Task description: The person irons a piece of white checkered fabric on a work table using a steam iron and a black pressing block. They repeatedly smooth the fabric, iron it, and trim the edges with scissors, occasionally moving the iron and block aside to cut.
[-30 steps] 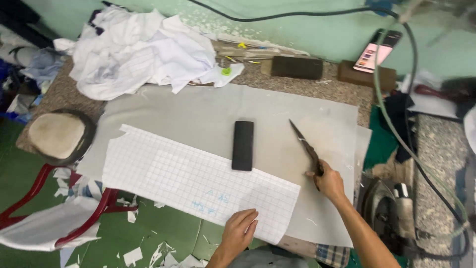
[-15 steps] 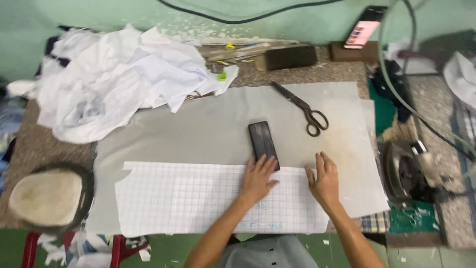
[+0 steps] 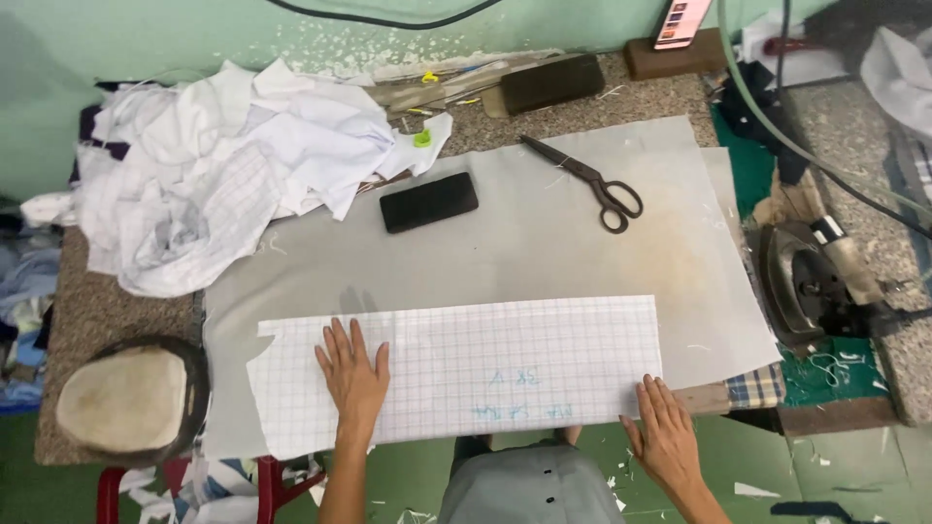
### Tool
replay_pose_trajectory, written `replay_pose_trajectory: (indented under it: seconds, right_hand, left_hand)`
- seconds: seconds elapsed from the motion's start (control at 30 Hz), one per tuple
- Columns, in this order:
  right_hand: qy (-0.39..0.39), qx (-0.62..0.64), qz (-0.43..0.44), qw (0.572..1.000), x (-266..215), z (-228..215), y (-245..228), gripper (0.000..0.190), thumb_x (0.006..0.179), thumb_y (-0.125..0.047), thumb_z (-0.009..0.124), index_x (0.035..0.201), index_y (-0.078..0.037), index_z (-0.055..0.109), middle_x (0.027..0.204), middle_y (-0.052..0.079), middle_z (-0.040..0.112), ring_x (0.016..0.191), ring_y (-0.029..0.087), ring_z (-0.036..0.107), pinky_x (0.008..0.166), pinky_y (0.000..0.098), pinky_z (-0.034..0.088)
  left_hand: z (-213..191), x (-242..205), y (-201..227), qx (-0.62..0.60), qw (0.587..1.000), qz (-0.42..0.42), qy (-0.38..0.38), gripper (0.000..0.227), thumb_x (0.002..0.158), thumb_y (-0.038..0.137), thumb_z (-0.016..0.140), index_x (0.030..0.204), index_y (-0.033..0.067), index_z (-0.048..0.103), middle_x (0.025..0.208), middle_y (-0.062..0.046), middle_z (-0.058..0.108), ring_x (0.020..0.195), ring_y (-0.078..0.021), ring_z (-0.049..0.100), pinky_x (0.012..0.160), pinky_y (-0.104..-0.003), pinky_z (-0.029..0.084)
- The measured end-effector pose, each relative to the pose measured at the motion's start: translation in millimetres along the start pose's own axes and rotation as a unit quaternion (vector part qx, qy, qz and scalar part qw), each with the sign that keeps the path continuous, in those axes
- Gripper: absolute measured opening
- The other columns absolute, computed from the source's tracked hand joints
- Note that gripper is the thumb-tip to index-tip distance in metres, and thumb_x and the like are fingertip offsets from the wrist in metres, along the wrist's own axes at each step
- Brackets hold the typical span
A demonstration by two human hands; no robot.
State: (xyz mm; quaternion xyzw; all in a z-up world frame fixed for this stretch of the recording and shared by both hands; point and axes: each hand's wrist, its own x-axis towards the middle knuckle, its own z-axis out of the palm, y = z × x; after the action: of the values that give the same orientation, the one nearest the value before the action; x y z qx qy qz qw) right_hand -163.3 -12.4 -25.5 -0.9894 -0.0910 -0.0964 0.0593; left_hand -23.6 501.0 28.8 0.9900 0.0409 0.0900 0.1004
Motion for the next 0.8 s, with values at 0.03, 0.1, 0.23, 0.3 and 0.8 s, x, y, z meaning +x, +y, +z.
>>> replay_pose_trajectory:
  seconds: [0.03,0.1,0.23,0.3,0.8]
  right_hand:
    - [-0.012,-0.002,-0.012,1.000,-1.1,2.5,5.1,0.074,0.097,-0.049,0.048,0.157,-0.009,0.037,0.166,0.012,0.040,0.154,0.028,0.039,0.120,0.0515,0.039]
    - [0.001,-0.002,-0.057,0.998,7.7,-1.8,9.8,0.071,0.097,-0.047,0.050,0.154,-0.006,0.041,0.163,0.014,0.043,0.152,0.029,0.042,0.121,0.0495,0.039]
    - [0.016,0.000,-0.140,0.990,16.5,-4.9,24.2,0.068,0.096,-0.044,0.053,0.151,-0.003,0.045,0.160,0.017,0.046,0.151,0.031,0.043,0.122,0.0473,0.038]
    - [0.000,0.012,-0.169,0.986,16.3,2.7,37.1,0.072,0.097,-0.045,0.052,0.153,-0.002,0.041,0.161,0.016,0.045,0.151,0.030,0.041,0.123,0.0463,0.036]
    - [-0.012,-0.044,-0.164,0.985,18.8,-35.2,109.7,0.072,0.094,-0.046,0.052,0.149,0.001,0.049,0.154,0.017,0.055,0.148,0.030,0.049,0.124,0.0469,0.040]
  left_hand:
    - [-3.4,-30.4,-6.3,-0.008,0.999,-0.040,-0.013,0.076,0.105,0.052,0.038,0.161,0.0014,0.029,0.169,-0.027,0.019,0.157,-0.0421,0.016,0.127,-0.059,0.006]
    - [0.4,-73.4,-15.1,0.013,0.998,-0.063,0.011,0.074,0.105,0.050,0.040,0.159,-0.0001,0.032,0.167,-0.028,0.025,0.156,-0.0430,0.021,0.127,-0.061,0.010]
    - [10.5,-131.8,-12.6,0.028,0.991,-0.129,0.015,0.075,0.105,0.051,0.039,0.159,0.0003,0.034,0.166,-0.026,0.029,0.155,-0.0431,0.024,0.126,-0.062,0.012]
    - [15.9,-142.5,-1.3,0.050,0.990,-0.126,0.043,0.072,0.105,0.050,0.041,0.158,0.0010,0.038,0.165,-0.026,0.032,0.153,-0.0441,0.030,0.125,-0.062,0.017]
    - [15.9,-129.3,56.6,0.053,0.998,0.002,0.039,0.068,0.105,0.046,0.045,0.158,0.0031,0.039,0.166,-0.024,0.031,0.155,-0.0394,0.029,0.128,-0.059,0.020]
